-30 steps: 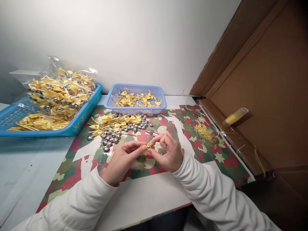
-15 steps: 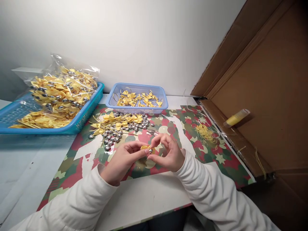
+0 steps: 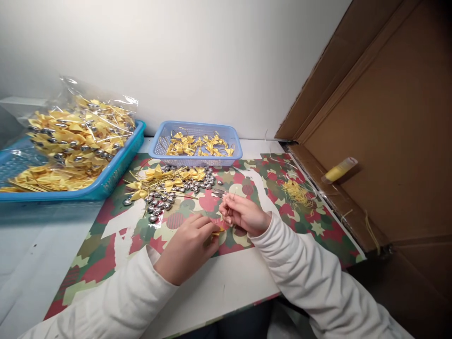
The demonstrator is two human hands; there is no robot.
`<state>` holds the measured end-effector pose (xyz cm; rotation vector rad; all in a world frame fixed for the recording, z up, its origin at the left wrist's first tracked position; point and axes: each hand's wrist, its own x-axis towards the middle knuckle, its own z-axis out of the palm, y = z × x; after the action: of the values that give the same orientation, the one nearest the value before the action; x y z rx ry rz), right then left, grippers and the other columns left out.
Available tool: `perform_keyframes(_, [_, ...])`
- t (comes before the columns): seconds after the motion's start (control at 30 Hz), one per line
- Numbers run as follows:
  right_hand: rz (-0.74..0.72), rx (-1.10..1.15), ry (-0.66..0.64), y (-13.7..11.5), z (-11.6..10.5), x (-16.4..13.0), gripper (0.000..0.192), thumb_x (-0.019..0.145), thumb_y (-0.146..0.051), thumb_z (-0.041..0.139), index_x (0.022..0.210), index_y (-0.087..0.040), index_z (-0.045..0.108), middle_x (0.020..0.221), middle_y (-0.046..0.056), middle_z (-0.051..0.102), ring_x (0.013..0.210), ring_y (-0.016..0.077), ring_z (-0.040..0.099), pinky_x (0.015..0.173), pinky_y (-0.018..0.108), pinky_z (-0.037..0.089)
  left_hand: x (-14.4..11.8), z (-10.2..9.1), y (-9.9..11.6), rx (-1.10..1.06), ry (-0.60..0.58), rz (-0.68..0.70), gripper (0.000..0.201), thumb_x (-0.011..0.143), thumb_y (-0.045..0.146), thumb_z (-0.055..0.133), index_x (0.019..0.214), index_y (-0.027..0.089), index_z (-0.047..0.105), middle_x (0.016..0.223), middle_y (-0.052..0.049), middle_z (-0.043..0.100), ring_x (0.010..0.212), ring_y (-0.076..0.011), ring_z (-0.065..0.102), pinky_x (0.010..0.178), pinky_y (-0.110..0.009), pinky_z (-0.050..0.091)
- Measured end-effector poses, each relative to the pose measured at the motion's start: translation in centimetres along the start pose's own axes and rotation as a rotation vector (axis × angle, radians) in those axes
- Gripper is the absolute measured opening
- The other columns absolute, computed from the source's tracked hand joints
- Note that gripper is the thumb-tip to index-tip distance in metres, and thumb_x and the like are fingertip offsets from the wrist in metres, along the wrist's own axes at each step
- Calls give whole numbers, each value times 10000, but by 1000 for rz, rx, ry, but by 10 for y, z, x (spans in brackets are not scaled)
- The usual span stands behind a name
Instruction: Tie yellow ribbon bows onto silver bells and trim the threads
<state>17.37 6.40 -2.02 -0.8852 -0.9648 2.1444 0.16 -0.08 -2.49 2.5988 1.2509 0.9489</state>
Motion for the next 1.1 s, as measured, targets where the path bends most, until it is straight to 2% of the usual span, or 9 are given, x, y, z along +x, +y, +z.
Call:
perform_keyframes(0.13, [50, 16, -9, -5, -8, -1, 229, 704, -193, 780, 879, -126, 648, 716, -17, 653, 585, 41, 606, 600, 159, 500, -1, 1, -2, 41, -32, 0, 142, 818, 68, 565, 792, 168, 663, 666, -26, 615, 664, -189, 553, 608, -302, 498])
perform_keyframes(0.3, [33, 32, 1, -12, -11, -5, 226, 707, -145, 777, 925, -138, 722, 846, 25, 737, 757, 71, 701, 728, 147, 551, -3, 4, -1, 76, -57, -13, 148, 858, 108, 556, 771, 158, 665, 673, -37, 610, 674, -197, 551, 623, -330, 511])
perform_keyframes(0.43, [-12, -28, 40, -14, -8, -3, 199, 728, -171, 775, 919, -139, 730, 863, 45, 758, 704, 64, 698, 664, 134, 556, -2, 7, -1, 76, -96, 23, 144, 902, 195, 560, 837, 166, 685, 731, -48, 626, 708, -205, 570, 652, -356, 530])
perform_keyframes(0.6, [-58, -260, 225, -14, -1, 6, 138, 780, -205, 739, 892, -127, 717, 779, 52, 756, 554, 52, 649, 513, 131, 516, 1, 9, -3, 95, -123, 124, 113, 895, 165, 577, 939, 157, 681, 968, -88, 682, 857, -222, 620, 748, -365, 551])
perform_keyframes(0.8, [-140, -408, 329, -12, 10, 22, 105, 766, -190, 744, 747, -124, 664, 618, 10, 706, 415, 44, 561, 382, 130, 413, 2, 8, 0, 121, -170, 175, 206, 880, 194, 597, 1075, 139, 634, 879, -86, 691, 792, -230, 629, 690, -366, 552])
perform_keyframes(0.87, [-163, -458, 354, -11, 15, 26, 109, 758, -180, 743, 750, -135, 644, 582, -6, 688, 387, 52, 537, 365, 144, 392, 2, 6, 2, 127, -170, 166, 200, 871, 208, 606, 1056, 135, 628, 869, -88, 688, 793, -237, 623, 698, -371, 548])
perform_keyframes(0.97, [-209, -539, 393, -6, 20, 32, 118, 777, -177, 709, 749, -158, 597, 549, -25, 664, 379, 65, 524, 390, 168, 410, 3, 4, 3, 139, -180, 152, 80, 888, 184, 563, 903, 152, 635, 801, -70, 667, 748, -224, 600, 673, -355, 528])
perform_keyframes(1.1, [-302, -675, 458, 0, 22, 39, 183, 830, -181, 608, 678, -184, 508, 514, -43, 620, 370, 69, 489, 421, 186, 397, 4, 4, 2, 163, -199, 145, 136, 909, 158, 516, 842, 175, 633, 782, -55, 639, 722, -206, 567, 648, -332, 497])
